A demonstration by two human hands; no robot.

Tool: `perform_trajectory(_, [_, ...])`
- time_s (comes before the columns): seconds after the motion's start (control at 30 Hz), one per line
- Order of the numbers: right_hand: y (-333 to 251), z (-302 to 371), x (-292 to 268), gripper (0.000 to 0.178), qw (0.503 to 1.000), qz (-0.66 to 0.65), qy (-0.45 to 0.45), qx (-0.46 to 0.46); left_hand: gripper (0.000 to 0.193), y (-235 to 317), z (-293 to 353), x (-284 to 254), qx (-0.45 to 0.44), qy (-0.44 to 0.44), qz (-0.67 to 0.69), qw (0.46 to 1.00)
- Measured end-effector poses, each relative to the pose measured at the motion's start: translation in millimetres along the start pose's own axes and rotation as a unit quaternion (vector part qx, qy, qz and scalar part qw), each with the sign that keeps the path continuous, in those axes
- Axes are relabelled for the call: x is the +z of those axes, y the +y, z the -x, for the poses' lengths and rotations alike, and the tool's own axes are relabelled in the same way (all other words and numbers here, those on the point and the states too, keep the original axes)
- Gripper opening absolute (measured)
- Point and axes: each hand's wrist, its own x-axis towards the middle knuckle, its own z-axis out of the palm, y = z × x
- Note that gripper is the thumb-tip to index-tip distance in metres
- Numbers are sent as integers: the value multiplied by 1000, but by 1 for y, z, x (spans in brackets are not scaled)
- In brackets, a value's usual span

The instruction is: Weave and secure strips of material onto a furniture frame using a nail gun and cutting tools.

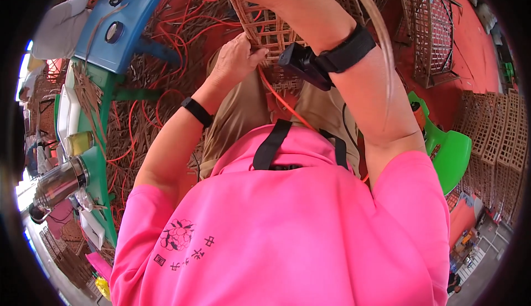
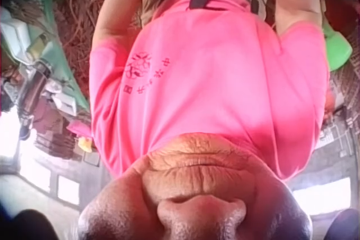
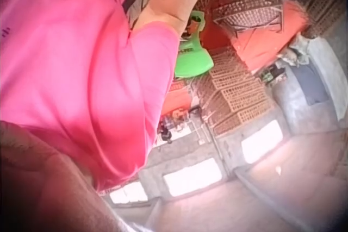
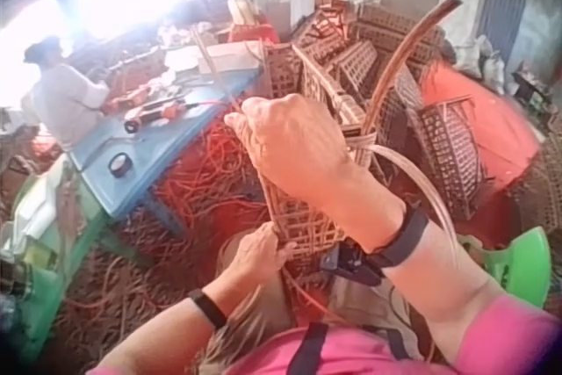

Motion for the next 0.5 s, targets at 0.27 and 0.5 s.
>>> perform_trajectory(0.27, [-5, 2, -1, 32, 1000, -13, -9, -4, 38, -9, 3, -5, 33, -26, 49, 998])
perform_trajectory(0.5, [-8, 8, -7, 33, 999, -13, -30, 28, 38, -7, 2, -13, 49, -73, 100, 991])
